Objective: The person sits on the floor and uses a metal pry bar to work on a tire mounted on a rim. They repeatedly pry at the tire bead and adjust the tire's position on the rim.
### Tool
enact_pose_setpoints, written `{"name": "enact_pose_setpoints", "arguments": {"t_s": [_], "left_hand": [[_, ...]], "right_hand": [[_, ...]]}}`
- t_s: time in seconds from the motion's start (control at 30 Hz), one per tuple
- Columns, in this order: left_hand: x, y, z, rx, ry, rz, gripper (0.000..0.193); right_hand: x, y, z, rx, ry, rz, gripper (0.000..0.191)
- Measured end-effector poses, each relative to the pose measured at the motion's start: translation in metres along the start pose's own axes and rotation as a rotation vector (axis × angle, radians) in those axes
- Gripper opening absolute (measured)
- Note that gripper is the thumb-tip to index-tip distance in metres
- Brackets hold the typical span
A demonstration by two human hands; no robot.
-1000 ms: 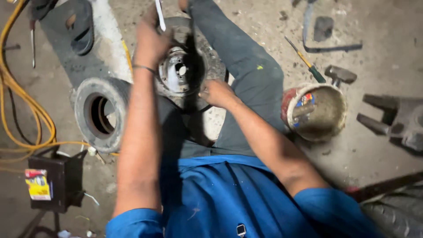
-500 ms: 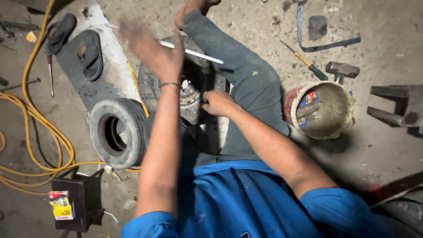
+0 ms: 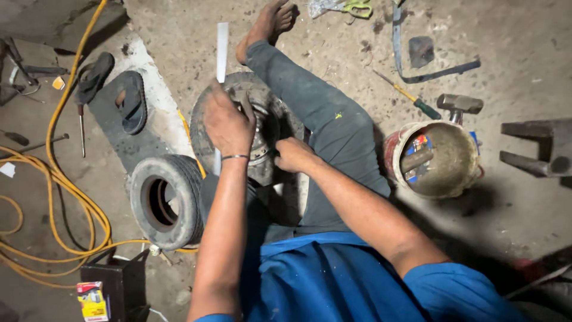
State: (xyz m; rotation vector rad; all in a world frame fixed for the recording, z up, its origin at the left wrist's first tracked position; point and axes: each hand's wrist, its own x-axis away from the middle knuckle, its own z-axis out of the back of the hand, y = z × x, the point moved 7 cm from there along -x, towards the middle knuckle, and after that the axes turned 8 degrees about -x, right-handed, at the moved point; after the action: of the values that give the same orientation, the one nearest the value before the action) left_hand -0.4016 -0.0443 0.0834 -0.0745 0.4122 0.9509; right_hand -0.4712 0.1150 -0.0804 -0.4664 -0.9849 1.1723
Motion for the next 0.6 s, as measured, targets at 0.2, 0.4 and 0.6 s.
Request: {"name": "enact_pose_setpoints", "arguments": {"t_s": [0.2,0.4,0.6], "left_hand": [[-0.004,-0.006,0.017,0.017,0.069,-0.249,0.035],[-0.011,-0.015,-0.002,0.212,-0.210,-0.103,0.031],[-0.017,-0.043,0.001,0.141,0.043,-0.010,0.047]], "right_hand": [[0.003,-0.003,0.000,-0.051,-0.011,-0.018,0.027],[0.002,-0.004,0.002,-0.039,0.042,0.026,0.029],[0.004,-0.001,-0.003,-0.027,0.012,0.019,0.028]]}}
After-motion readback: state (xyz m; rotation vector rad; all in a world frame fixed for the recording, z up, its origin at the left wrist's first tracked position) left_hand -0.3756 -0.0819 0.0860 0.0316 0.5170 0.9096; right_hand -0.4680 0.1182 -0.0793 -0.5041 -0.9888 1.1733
